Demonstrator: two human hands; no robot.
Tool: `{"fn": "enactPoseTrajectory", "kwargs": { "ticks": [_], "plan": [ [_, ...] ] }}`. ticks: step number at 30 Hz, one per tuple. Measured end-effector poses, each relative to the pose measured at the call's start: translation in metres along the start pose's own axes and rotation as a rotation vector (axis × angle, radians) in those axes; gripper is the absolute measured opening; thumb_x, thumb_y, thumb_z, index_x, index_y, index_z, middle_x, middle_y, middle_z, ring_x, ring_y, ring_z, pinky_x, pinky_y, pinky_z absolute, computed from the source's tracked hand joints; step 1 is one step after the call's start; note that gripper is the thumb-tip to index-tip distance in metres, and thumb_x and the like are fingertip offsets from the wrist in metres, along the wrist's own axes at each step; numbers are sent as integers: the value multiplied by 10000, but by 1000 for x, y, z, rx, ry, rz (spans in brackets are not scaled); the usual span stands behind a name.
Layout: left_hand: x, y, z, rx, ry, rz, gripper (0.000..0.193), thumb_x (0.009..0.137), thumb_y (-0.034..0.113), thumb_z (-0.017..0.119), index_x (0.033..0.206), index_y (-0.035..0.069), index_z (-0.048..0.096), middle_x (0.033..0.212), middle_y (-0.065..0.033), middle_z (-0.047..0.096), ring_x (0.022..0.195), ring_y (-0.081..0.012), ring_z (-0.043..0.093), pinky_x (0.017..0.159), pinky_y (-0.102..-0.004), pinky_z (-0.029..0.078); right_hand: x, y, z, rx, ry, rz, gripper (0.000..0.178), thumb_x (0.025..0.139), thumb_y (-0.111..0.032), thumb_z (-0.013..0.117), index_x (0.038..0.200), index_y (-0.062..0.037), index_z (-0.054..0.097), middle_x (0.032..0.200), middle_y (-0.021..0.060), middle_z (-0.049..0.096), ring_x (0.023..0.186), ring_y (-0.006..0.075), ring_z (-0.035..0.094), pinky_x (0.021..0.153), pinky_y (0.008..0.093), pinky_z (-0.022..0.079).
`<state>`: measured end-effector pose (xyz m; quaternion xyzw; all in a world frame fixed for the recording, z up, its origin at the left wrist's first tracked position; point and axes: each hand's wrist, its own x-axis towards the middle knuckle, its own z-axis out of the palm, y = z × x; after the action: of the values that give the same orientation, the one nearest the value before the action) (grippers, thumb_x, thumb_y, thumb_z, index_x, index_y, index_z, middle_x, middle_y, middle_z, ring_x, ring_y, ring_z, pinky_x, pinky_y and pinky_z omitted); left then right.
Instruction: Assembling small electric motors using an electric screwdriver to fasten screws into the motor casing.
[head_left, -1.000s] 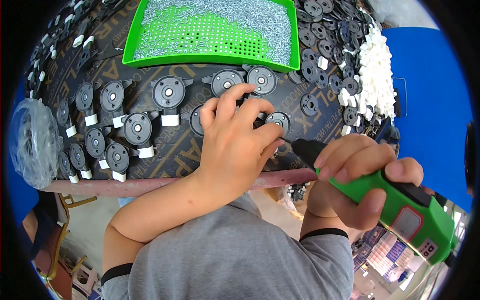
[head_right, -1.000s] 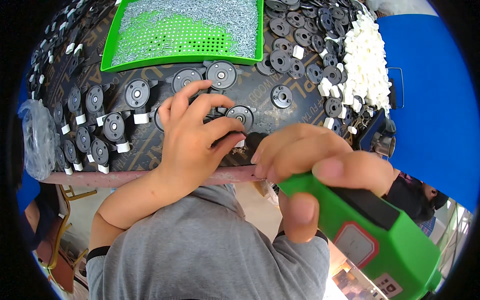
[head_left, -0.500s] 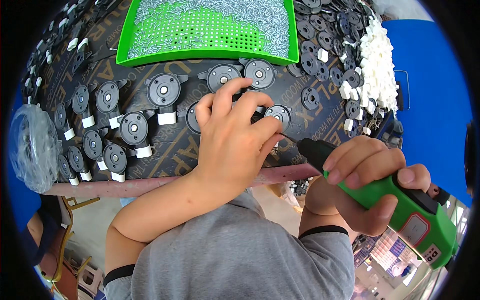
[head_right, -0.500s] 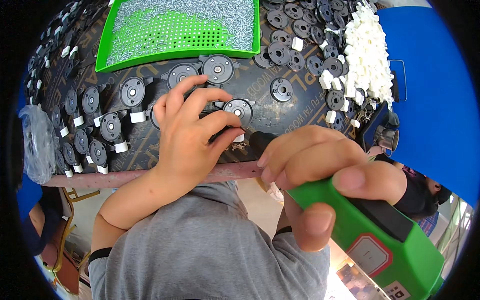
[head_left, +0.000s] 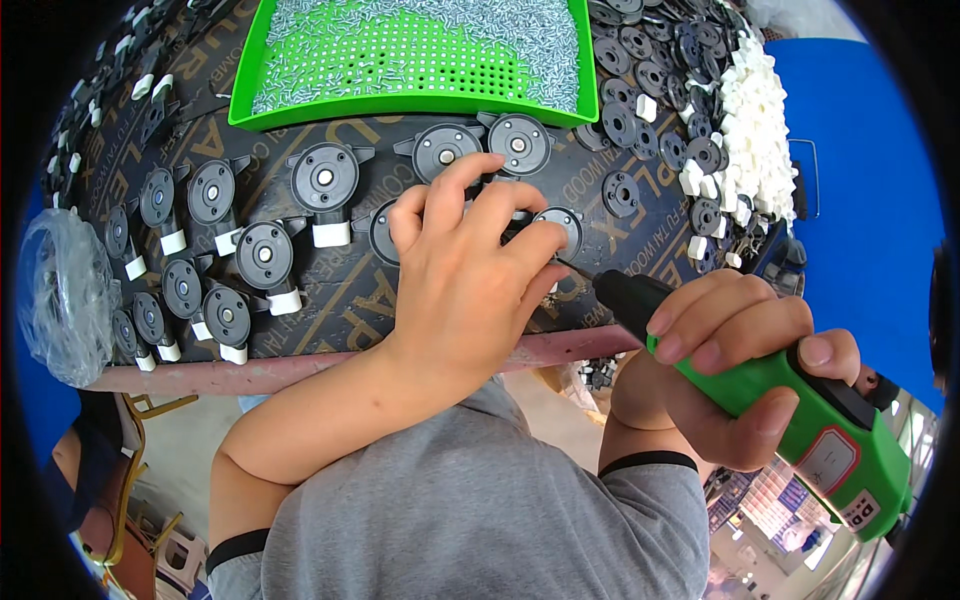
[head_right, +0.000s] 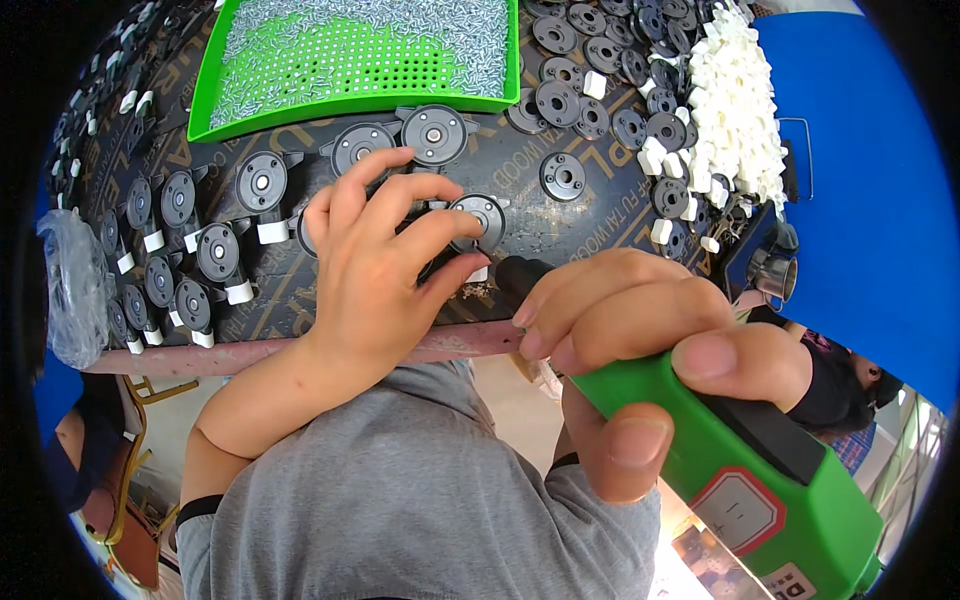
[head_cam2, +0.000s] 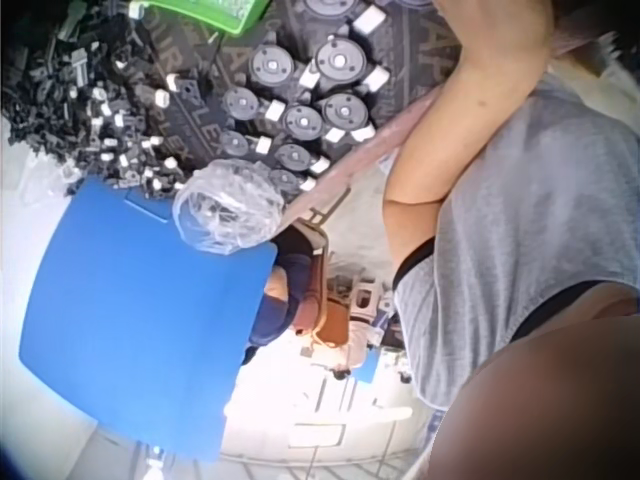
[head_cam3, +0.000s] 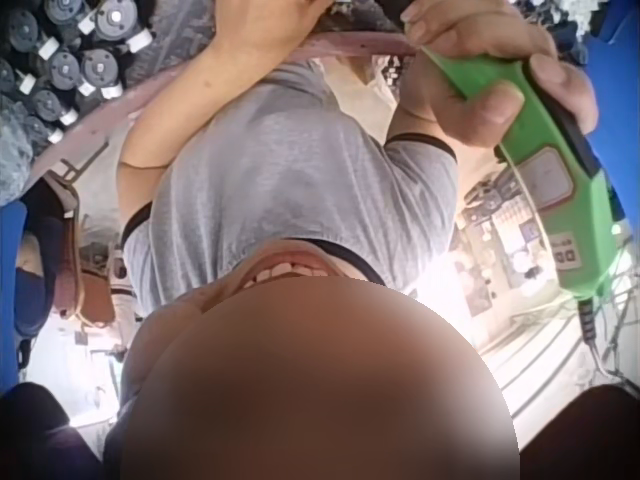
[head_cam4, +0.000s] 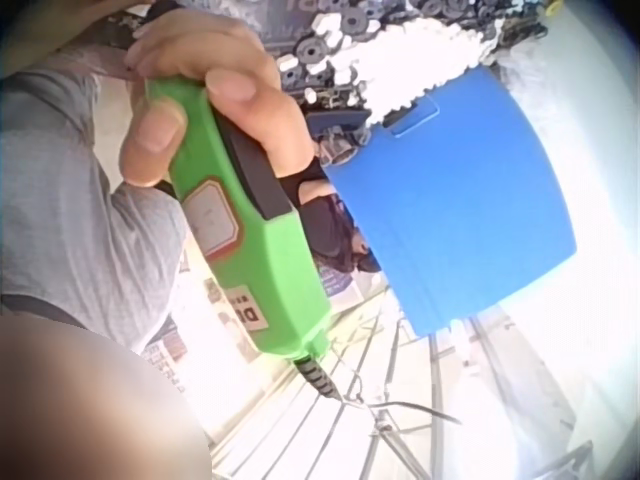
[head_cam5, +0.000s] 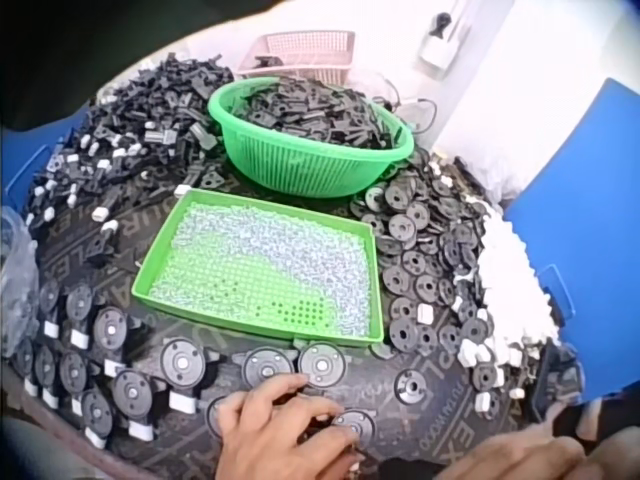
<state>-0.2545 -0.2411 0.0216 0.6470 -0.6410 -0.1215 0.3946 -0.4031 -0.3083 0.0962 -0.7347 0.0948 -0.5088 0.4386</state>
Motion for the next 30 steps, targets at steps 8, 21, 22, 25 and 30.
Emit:
{"fn": "enactPoseTrajectory", "kwargs": {
  "ticks": [8, 21, 22, 25, 30],
  "plan": [
    [3, 4, -2, -1, -6, -37, 530, 649, 156, 835, 1145, 109, 657, 1102, -19, 591, 1218, -284, 480, 957, -469, 303, 5, 1, -1, 2, -32, 2, 315, 974, -244, 495, 1211, -51, 421, 698, 113, 519, 527, 225, 540, 477, 368, 492],
    [0, -1, 0, 58, 24, 30, 456, 672, 183, 791, 1096, 70, 665, 1045, -41, 605, 1205, -279, 495, 949, -463, 326, 10, 8, 16, -42, 6, 33, 235, 962, -205, 501, 1132, -68, 413, 675, 104, 510, 487, 199, 484, 460, 351, 470],
    [0, 0, 3, 38, 39, 44, 449, 670, 186, 783, 1084, 64, 661, 1036, -46, 600, 1192, -277, 502, 945, -466, 333, 6, 6, 27, -58, 172, 75, 215, 956, -197, 500, 1107, -73, 410, 668, 105, 508, 482, 197, 467, 473, 359, 470],
    [-3, -2, 8, 100, 66, 59, 468, 681, 227, 765, 1091, 43, 634, 1030, -53, 584, 1197, -262, 483, 949, -450, 349, 2, 3, 40, -130, 342, 95, 249, 947, -202, 506, 1138, -62, 427, 667, 116, 510, 501, 215, 485, 487, 368, 478],
    [-11, 0, 10, 209, 31, 27, 550, 709, 309, 768, 1194, 100, 613, 1143, -8, 566, 1231, -233, 457, 961, -446, 338, 17, 5, 23, -85, 97, 107, 390, 929, -306, 661, 1125, -55, 435, 648, 116, 549, 564, 248, 562, 569, 401, 538]
  ]
}}
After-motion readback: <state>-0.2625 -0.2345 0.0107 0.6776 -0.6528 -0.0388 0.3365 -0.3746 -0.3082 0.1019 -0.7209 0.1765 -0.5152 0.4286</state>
